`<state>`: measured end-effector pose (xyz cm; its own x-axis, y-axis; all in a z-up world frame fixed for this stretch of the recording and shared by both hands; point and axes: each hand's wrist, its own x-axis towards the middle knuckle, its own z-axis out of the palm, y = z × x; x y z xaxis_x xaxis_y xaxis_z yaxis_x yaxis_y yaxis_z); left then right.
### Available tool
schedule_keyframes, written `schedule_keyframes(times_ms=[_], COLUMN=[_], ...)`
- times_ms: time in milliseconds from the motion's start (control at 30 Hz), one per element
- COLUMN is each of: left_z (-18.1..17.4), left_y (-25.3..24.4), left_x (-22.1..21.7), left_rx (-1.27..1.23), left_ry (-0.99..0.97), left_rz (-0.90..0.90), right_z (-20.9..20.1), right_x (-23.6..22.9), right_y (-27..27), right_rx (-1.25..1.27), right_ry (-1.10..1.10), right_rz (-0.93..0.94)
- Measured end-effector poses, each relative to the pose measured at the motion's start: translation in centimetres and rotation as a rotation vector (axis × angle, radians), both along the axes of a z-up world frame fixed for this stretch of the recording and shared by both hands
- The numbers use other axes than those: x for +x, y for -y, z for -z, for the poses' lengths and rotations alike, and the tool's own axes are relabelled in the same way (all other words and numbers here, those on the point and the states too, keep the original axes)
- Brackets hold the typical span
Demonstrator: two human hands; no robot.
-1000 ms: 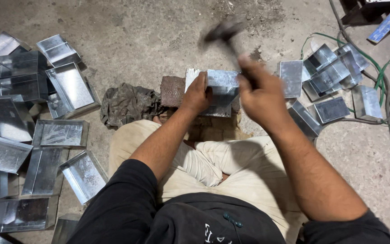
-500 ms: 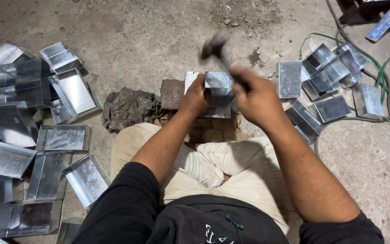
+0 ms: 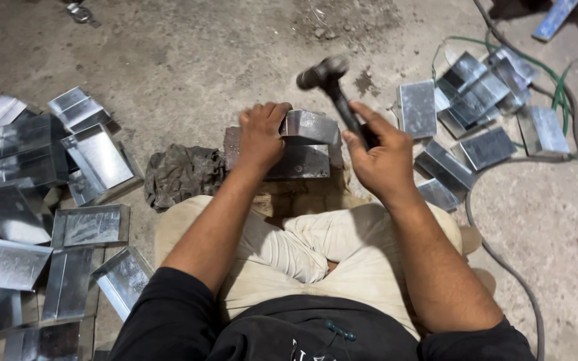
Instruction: The person sits on the floor and repeatedly hammers small rectangular metal boxes placed on a block. They pick up each box, position it, strike it with a hammer, and then set it aside, continuing this process with multiple units.
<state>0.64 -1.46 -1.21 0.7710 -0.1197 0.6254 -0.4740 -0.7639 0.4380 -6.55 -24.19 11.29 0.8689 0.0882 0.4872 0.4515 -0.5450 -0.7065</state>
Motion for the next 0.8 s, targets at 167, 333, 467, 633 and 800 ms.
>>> schedule_keyframes(times_ms=[167,333,467,633,800], left_z=[0.2,0.8,1.1,1.2,1.6], left_y=[1.4,1.1,1.0,1.1,1.1], left_x=[0.2,0.9,0.6,0.7,1.7], left_rx=[0.491,0.49,0.499,0.491,0.545], left_ry=[-0.072,-0.047,-0.017,-0.016,-0.096], left_rz=[-0.034,-0.014,-0.011,-0.003,-0.018], right_z=[1.6,5.5,7.7,8.4,9.4], right_x=[-0.9,-0.3,-0.3,-0.7,0.0], right_y=[3.2,3.6,3.1,2.5,2.8], right_rx=[0.198,0.122,-0.038,0.096,0.104], right_ry=[0.269,0.063,-0.18,0.047,-0.358], right_rz=[0.083,0.177,0.044,-0.01,0.109])
